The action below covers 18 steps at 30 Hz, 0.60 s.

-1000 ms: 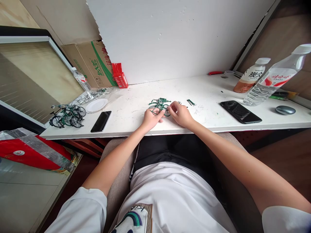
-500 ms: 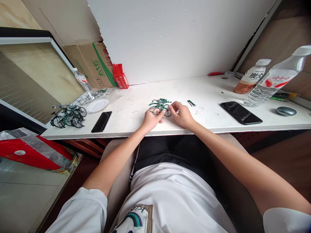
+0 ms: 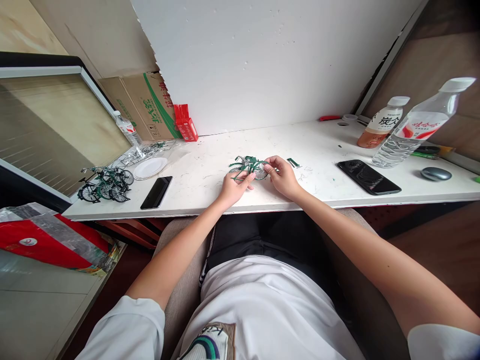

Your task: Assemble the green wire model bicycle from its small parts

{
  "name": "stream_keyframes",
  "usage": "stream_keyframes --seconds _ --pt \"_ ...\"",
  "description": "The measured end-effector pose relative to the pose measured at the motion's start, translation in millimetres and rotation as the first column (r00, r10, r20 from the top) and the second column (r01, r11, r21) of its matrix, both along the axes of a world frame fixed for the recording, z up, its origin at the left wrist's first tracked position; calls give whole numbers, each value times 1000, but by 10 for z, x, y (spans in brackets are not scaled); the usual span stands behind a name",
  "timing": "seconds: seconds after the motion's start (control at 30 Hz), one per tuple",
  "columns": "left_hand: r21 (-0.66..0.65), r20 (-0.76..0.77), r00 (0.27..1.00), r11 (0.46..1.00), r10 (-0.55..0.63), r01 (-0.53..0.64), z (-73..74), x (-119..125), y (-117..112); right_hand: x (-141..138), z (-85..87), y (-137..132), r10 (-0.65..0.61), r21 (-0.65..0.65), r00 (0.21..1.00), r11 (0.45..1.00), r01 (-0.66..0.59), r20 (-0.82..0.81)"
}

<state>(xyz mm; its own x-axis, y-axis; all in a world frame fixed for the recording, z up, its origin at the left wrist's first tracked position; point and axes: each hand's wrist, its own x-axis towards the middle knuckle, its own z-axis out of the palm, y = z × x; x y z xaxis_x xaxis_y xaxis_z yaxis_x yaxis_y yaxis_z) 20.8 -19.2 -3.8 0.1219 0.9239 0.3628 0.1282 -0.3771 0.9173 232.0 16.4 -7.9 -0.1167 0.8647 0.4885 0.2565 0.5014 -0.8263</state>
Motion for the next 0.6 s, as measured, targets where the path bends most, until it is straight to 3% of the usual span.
stream_keyframes --seconds 0.3,0.5,0.6 --pt "46 -24 999 999 29 -28 -42 -19 7 -22 68 -102 -83 87 996 993 82 13" --pt "180 12 997 981 75 -76 -28 -18 -24 -16 88 -137 -153 150 987 978 146 39" --pt "184 34 994 977 103 -107 -79 -23 0 -11 90 -143 -189 187 981 966 179 38"
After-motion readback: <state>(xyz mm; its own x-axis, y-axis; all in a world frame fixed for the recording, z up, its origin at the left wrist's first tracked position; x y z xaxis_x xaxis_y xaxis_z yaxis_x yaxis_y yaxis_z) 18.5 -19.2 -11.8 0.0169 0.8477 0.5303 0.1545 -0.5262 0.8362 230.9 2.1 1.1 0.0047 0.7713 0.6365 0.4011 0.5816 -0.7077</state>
